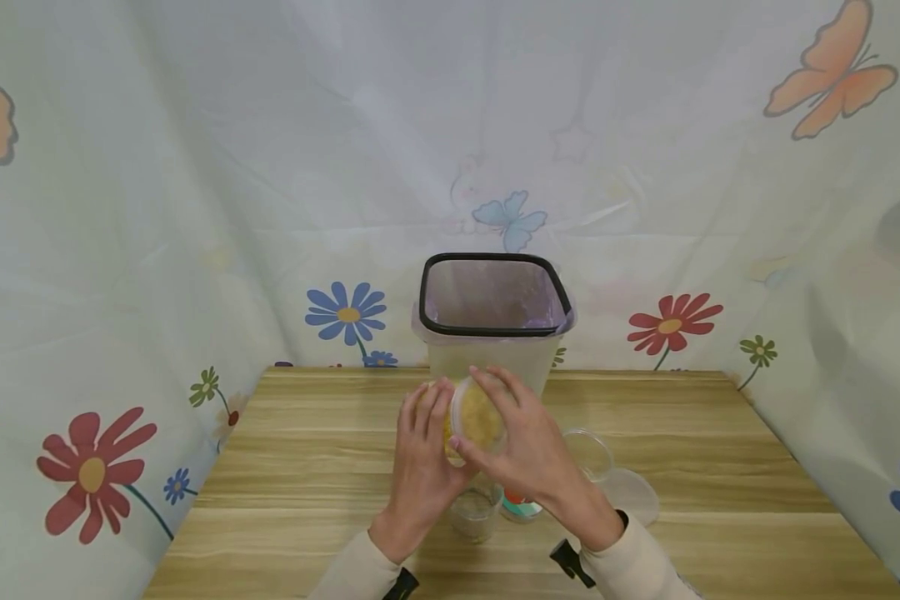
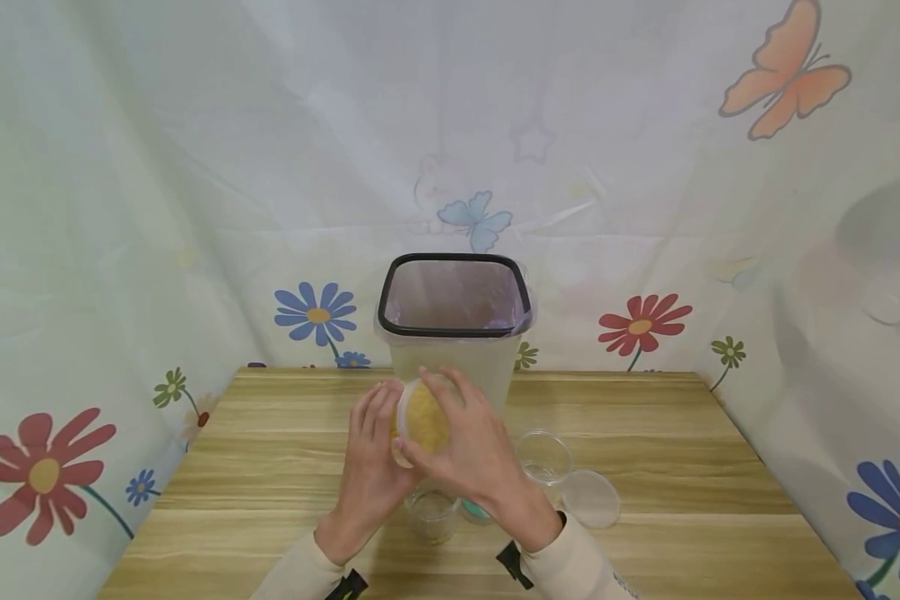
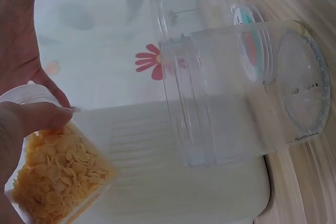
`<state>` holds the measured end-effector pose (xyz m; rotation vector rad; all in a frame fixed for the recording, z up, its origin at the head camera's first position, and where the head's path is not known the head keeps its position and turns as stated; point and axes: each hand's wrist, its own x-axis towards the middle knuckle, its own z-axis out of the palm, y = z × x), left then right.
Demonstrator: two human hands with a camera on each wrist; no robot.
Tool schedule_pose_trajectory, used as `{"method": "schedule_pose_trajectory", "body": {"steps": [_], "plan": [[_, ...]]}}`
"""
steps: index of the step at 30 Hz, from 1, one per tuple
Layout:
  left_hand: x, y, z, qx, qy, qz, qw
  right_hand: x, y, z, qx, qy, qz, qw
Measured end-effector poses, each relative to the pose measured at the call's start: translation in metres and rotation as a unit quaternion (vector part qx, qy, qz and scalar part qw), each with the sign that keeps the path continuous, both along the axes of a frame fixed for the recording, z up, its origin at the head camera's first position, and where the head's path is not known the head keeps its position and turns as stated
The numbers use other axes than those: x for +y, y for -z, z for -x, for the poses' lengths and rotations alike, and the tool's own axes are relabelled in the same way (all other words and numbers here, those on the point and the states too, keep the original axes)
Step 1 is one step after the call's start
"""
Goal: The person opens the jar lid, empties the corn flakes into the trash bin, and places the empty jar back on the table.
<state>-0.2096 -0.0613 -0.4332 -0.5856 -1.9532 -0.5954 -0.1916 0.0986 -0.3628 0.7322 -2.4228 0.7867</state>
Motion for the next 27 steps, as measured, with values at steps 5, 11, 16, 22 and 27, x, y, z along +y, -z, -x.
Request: {"method": "schedule_pose_trajectory", "body": {"steps": [5,11,16,22,27], "plan": [[-0.0001,0.0003,-0.0004,0.007,-0.009,0.012,0.9999,0.0013,-0.0008,-0.001,0.008,-0.001,0.025,0.9997],[-0.0013,-0.0002,0.0012,0.016,-0.019,0.029,0.9993,0.0016,-0.0001,-0.0014,0.018,-0.007,0.036,0.9992],[-0.0021,-0.002,0.0017,0.021,-0.022,0.04,0.9988,0.0027,0.0005,-0.0011,0.023,-0.012,0.042,0.9988],[-0.0029,-0.0038,0.0023,0.04,-0.021,0.046,0.9979,0.0059,0.0007,0.0,0.034,-0.038,0.039,0.9979],[-0.0039,-0.0056,0.0018,0.053,-0.023,0.048,0.9972,0.01,0.0006,0.0009,0.039,-0.061,0.029,0.997]]}}
